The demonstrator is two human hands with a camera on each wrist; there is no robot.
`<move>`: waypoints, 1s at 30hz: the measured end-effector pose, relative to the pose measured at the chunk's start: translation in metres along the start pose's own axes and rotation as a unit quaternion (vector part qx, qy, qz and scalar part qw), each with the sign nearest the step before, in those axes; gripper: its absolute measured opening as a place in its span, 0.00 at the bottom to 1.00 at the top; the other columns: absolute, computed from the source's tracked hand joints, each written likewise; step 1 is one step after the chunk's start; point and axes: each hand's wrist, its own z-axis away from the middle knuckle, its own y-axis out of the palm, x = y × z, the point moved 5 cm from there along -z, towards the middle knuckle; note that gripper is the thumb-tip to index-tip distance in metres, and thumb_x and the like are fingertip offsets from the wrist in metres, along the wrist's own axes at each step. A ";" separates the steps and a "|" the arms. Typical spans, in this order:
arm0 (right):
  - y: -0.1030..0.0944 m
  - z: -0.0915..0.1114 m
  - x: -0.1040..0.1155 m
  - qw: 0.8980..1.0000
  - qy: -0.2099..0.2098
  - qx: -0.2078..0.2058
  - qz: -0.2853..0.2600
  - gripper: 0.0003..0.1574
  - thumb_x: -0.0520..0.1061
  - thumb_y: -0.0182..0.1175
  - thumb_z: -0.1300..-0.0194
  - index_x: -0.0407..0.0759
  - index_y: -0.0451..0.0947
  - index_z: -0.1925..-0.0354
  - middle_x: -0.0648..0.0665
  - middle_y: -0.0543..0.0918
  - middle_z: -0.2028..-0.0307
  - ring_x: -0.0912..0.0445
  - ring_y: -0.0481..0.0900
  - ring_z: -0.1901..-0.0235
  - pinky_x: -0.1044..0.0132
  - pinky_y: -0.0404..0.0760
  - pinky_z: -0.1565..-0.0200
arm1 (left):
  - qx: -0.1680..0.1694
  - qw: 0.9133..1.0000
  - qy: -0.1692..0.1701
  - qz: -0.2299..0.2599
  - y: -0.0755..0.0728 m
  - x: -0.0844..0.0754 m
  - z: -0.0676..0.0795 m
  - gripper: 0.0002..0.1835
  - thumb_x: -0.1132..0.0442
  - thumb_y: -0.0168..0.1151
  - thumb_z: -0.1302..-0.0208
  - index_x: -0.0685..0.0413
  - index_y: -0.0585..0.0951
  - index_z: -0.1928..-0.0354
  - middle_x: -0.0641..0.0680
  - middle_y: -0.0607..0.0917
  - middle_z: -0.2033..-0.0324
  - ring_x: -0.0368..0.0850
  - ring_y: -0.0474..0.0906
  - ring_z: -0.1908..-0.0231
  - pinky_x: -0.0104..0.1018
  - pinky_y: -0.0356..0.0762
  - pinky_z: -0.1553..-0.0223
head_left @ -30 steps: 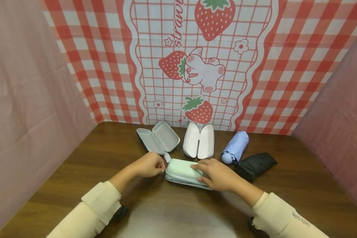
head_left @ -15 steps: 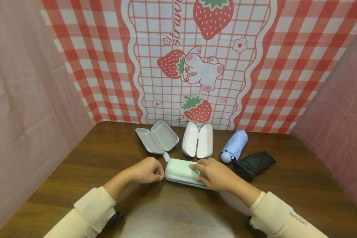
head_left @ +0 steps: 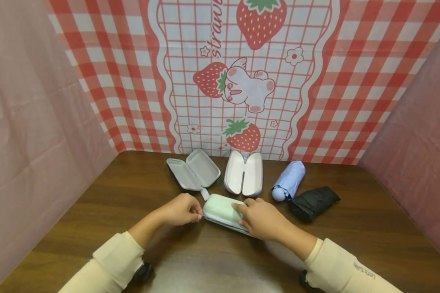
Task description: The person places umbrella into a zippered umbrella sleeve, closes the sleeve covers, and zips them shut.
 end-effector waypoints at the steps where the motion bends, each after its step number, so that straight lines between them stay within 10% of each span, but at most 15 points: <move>1: 0.000 0.000 0.000 1.000 0.000 -0.001 0.000 0.30 0.48 0.68 0.41 0.42 0.78 0.41 0.36 0.81 0.58 0.42 0.79 0.65 0.51 0.80 0.64 | -0.004 1.000 0.000 -0.003 0.000 0.001 0.000 0.03 0.73 0.65 0.45 0.60 0.84 0.73 0.44 0.82 0.81 0.30 0.75 0.77 0.25 0.75 0.74; 11: 0.002 0.004 -0.002 1.000 0.023 -0.012 -0.001 0.30 0.51 0.69 0.41 0.46 0.78 0.41 0.38 0.81 0.54 0.42 0.79 0.61 0.49 0.81 0.66 | -0.137 0.976 -0.013 -0.168 -0.006 -0.004 -0.007 0.07 0.68 0.66 0.56 0.47 0.82 0.84 0.37 0.76 0.86 0.31 0.70 0.80 0.29 0.72 0.75; 30: 0.005 0.000 0.002 0.999 0.034 -0.006 0.029 0.30 0.55 0.65 0.39 0.46 0.78 0.41 0.38 0.81 0.58 0.45 0.78 0.64 0.52 0.79 0.67 | -0.041 0.997 -0.055 0.043 0.018 -0.018 -0.011 0.06 0.72 0.66 0.48 0.57 0.83 0.78 0.44 0.82 0.85 0.31 0.75 0.82 0.26 0.73 0.79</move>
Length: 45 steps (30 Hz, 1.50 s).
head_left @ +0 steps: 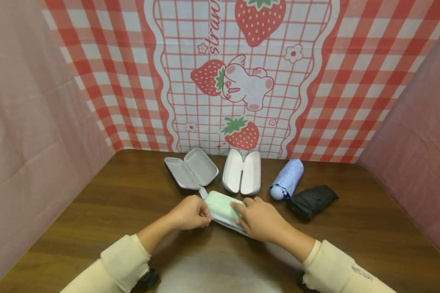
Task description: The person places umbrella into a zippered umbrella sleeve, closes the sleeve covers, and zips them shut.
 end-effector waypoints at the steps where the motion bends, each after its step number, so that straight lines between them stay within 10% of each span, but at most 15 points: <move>1: 0.000 -0.001 0.000 1.000 -0.001 0.000 -0.001 0.30 0.55 0.65 0.39 0.45 0.78 0.41 0.38 0.81 0.59 0.45 0.78 0.64 0.52 0.79 0.67 | 0.000 1.000 0.001 0.002 0.002 -0.002 -0.001 0.06 0.72 0.67 0.48 0.57 0.84 0.79 0.44 0.82 0.85 0.31 0.75 0.82 0.26 0.73 0.79; 16: -0.015 -0.003 0.001 0.996 -0.028 0.000 -0.083 0.24 0.60 0.68 0.43 0.43 0.81 0.60 0.49 0.73 0.73 0.57 0.72 0.77 0.63 0.72 0.77 | -0.108 0.982 0.070 -0.137 -0.011 0.002 -0.006 0.04 0.70 0.69 0.52 0.54 0.86 0.78 0.42 0.83 0.83 0.31 0.73 0.79 0.26 0.73 0.74; 25: -0.013 -0.020 -0.012 0.970 -0.128 0.065 -0.199 0.26 0.47 0.71 0.44 0.40 0.80 0.48 0.37 0.76 0.44 0.45 0.74 0.44 0.52 0.72 0.42 | -0.111 0.978 0.096 -0.148 -0.016 0.009 -0.017 0.04 0.71 0.67 0.50 0.54 0.85 0.77 0.43 0.83 0.82 0.31 0.74 0.79 0.27 0.73 0.73; 31: -0.004 -0.024 -0.017 0.954 -0.151 0.087 -0.245 0.35 0.56 0.71 0.44 0.43 0.78 0.41 0.36 0.70 0.35 0.42 0.67 0.36 0.47 0.66 0.38 | -0.093 0.982 0.102 -0.130 -0.015 0.013 -0.021 0.05 0.73 0.65 0.51 0.55 0.84 0.77 0.43 0.82 0.82 0.29 0.73 0.78 0.25 0.73 0.73; 45: 0.000 -0.010 0.001 0.985 -0.099 0.029 -0.137 0.39 0.65 0.65 0.41 0.43 0.77 0.41 0.34 0.74 0.40 0.43 0.71 0.46 0.53 0.75 0.48 | 0.031 0.994 0.082 -0.071 -0.012 0.010 -0.011 0.05 0.70 0.66 0.45 0.55 0.85 0.75 0.41 0.80 0.82 0.28 0.71 0.78 0.26 0.73 0.74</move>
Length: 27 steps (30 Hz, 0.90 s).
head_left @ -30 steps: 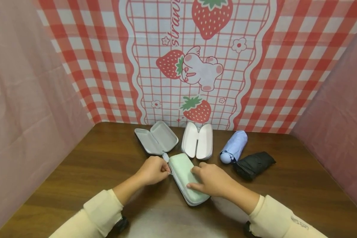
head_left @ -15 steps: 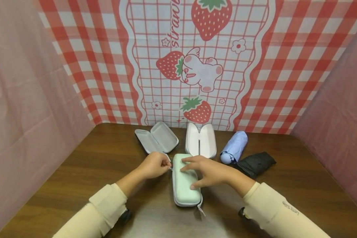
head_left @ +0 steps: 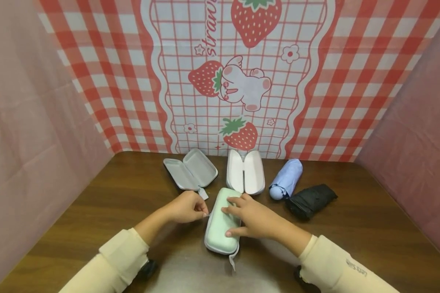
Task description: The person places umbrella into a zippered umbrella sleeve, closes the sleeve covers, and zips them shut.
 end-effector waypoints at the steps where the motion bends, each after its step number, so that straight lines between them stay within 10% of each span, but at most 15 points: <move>1: 0.000 0.000 0.002 1.000 0.005 0.000 0.009 0.39 0.66 0.65 0.42 0.43 0.78 0.41 0.34 0.75 0.41 0.44 0.71 0.48 0.53 0.76 0.49 | 0.010 1.000 0.001 0.006 0.000 0.000 0.002 0.05 0.70 0.66 0.44 0.55 0.85 0.75 0.40 0.80 0.81 0.28 0.71 0.78 0.26 0.74 0.74; 20: -0.004 0.003 0.025 0.994 0.073 -0.020 0.073 0.38 0.68 0.66 0.45 0.40 0.83 0.50 0.32 0.81 0.52 0.37 0.76 0.55 0.50 0.81 0.57 | 0.123 0.990 0.033 0.068 0.004 -0.011 0.026 0.04 0.72 0.66 0.45 0.58 0.85 0.74 0.41 0.80 0.81 0.27 0.72 0.78 0.25 0.73 0.75; 27: -0.005 0.007 0.033 0.986 0.077 -0.058 0.137 0.33 0.67 0.67 0.46 0.40 0.82 0.59 0.41 0.77 0.68 0.48 0.72 0.68 0.60 0.76 0.77 | 0.074 0.996 0.027 0.033 -0.005 -0.001 0.024 0.04 0.71 0.66 0.43 0.56 0.85 0.73 0.40 0.80 0.80 0.28 0.72 0.77 0.27 0.74 0.74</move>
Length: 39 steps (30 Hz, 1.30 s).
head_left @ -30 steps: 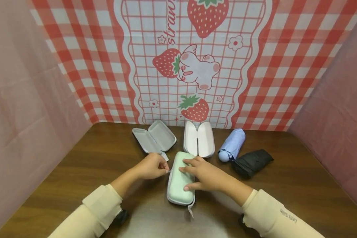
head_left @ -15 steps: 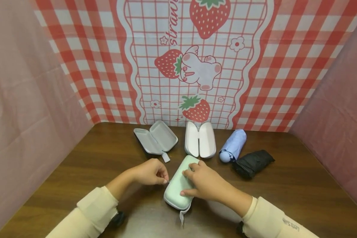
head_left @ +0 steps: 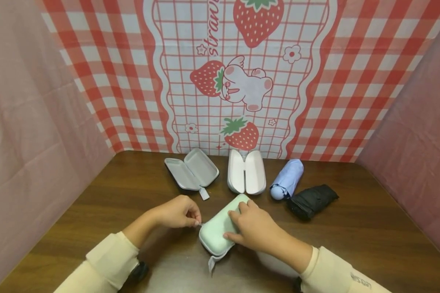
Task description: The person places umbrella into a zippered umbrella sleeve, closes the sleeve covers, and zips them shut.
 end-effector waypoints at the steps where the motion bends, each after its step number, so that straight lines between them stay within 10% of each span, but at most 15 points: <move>1: -0.001 0.001 0.000 1.000 -0.001 -0.005 0.009 0.32 0.66 0.68 0.46 0.40 0.82 0.60 0.42 0.76 0.69 0.49 0.72 0.68 0.60 0.75 0.78 | -0.013 1.000 0.004 -0.011 -0.002 0.001 -0.001 0.04 0.70 0.66 0.43 0.55 0.85 0.73 0.40 0.80 0.80 0.28 0.72 0.77 0.27 0.74 0.73; 13: -0.009 -0.005 -0.026 0.996 -0.043 0.065 -0.046 0.28 0.54 0.75 0.50 0.43 0.81 0.53 0.43 0.79 0.57 0.48 0.77 0.57 0.56 0.80 0.61 | -0.101 0.991 0.013 -0.088 -0.013 0.016 -0.023 0.06 0.72 0.66 0.43 0.54 0.84 0.74 0.42 0.83 0.78 0.29 0.72 0.74 0.27 0.75 0.69; 39: -0.001 0.002 -0.045 0.997 0.002 0.074 -0.018 0.37 0.58 0.75 0.53 0.48 0.82 0.45 0.44 0.83 0.59 0.47 0.78 0.62 0.54 0.80 0.71 | -0.019 0.999 -0.022 -0.033 -0.009 0.021 -0.010 0.05 0.71 0.65 0.43 0.57 0.84 0.74 0.42 0.78 0.82 0.29 0.70 0.78 0.27 0.72 0.74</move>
